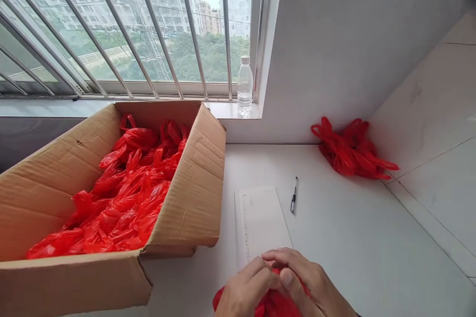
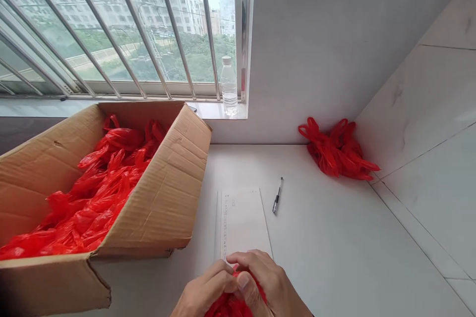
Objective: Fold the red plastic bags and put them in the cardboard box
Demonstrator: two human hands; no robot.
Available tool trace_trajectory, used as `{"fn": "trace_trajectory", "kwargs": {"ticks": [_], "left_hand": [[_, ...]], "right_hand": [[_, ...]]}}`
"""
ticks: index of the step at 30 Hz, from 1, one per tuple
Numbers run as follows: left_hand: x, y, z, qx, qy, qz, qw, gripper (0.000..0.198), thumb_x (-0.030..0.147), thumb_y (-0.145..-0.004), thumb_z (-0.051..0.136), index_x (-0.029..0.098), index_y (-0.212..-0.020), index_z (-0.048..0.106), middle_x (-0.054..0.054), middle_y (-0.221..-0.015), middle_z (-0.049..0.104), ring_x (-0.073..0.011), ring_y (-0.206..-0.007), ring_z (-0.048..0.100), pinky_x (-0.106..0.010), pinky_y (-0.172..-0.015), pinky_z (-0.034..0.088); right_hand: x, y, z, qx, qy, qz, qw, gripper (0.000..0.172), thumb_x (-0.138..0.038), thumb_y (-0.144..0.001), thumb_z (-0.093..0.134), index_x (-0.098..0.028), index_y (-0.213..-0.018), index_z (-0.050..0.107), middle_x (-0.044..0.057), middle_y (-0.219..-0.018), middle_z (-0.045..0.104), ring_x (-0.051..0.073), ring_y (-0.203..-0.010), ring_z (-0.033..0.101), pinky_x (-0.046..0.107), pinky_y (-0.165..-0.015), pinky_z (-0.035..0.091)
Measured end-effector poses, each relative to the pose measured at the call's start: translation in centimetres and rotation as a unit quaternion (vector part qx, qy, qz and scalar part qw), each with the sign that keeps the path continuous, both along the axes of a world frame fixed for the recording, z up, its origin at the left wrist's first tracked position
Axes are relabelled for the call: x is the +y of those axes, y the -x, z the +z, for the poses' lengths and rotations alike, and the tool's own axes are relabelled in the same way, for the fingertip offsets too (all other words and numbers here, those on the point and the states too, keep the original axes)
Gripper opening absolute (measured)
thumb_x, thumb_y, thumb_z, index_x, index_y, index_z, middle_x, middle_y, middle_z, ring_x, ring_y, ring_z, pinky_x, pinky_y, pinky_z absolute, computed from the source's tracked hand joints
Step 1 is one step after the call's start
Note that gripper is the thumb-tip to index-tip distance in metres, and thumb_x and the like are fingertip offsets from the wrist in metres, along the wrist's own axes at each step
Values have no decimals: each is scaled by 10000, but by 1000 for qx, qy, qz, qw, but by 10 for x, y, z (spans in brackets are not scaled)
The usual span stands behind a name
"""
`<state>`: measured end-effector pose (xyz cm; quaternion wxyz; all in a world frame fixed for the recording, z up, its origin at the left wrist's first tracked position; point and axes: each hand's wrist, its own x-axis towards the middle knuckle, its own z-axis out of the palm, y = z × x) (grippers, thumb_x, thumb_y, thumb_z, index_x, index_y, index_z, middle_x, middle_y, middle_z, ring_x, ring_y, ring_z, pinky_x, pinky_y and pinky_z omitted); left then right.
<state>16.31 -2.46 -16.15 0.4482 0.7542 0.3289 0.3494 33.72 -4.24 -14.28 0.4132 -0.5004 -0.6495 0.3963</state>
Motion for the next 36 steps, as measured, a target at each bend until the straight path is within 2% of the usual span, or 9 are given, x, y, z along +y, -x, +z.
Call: {"fn": "trace_trajectory", "kwargs": {"ticks": [3, 7, 12, 15, 18, 24, 28, 32, 36], "left_hand": [[1, 1, -5, 58, -114, 36, 991, 206, 301, -987, 442, 222, -944, 627, -65, -830, 620, -146, -659, 578, -218, -595, 441], [-1, -2, -11, 31, -178, 147, 972, 313, 74, -934, 386, 232, -1046, 632, -71, -908, 652, -142, -714, 629, -214, -627, 478], [-6, -2, -14, 4, -189, 167, 968, 313, 133, -939, 533, 270, -1187, 664, -70, -980, 659, -152, -825, 663, -223, -698, 516], [-4, 3, -10, 34, -195, 135, 971, 396, 177, -938, 581, 290, -1316, 621, -81, -1063, 678, -180, -960, 676, -242, -798, 551], [-3, 8, -15, 82, -220, 119, 965, 456, 216, -987, 505, 273, -1439, 518, -116, -1313, 636, -246, -1258, 562, -343, -1012, 505], [-25, 43, -58, 182, -182, 193, 947, 462, 271, -1041, 346, 308, -1493, 434, -51, -1414, 605, -245, -1363, 471, -394, -1111, 420], [-36, 58, -75, 252, -182, 214, 926, 472, 364, -1049, 285, 321, -1497, 426, -56, -1460, 561, -256, -1379, 459, -396, -1083, 451], [-38, 41, -82, 250, -292, 149, 911, 544, 465, -1041, 228, 288, -1538, 361, -81, -1528, 484, -293, -1434, 399, -467, -1163, 360], [-39, 25, -102, 291, -343, 105, 887, 514, 384, -1055, 252, 233, -1530, 381, -80, -1537, 476, -275, -1472, 341, -457, -1226, 224]], "right_hand": [[0, -1, -3, 25, 90, 0, 996, 437, -496, -1015, 308, -271, -1161, 654, 20, -861, 738, 163, -708, 684, 259, -670, 570], [-1, 1, -5, -4, 111, -19, 994, 444, -526, -990, 368, -289, -1283, 602, -20, -697, 668, 154, -582, 612, 249, -592, 519], [5, -1, -3, 34, 184, 78, 979, 383, -552, -968, 427, -230, -1021, 627, -3, -765, 634, 149, -672, 571, 269, -654, 473], [7, -5, 1, 52, 178, 61, 981, 361, -532, -981, 416, -211, -977, 581, 36, -907, 654, 170, -807, 612, 304, -767, 493], [6, -13, 1, 51, 149, 24, 987, 329, -499, -992, 409, -214, -997, 573, 50, -983, 655, 180, -883, 630, 324, -838, 491], [-9, -46, -31, -27, 209, -83, 974, 348, -535, -986, 405, -227, -976, 565, 35, -887, 634, 182, -815, 590, 256, -594, 461], [-24, -46, -53, -2, 225, -151, 963, 350, -550, -991, 386, -248, -1066, 546, 62, -1066, 664, 181, -937, 634, 233, -668, 536], [-40, -7, -70, -27, 97, -239, 966, 279, -489, -1014, 369, -288, -1141, 516, 66, -1340, 599, 209, -1220, 590, 305, -882, 577], [-53, 30, -111, -127, -102, -192, 968, 267, -509, -1008, 392, -276, -1033, 519, 59, -1385, 587, 270, -1381, 459, 508, -1085, 466]]}}
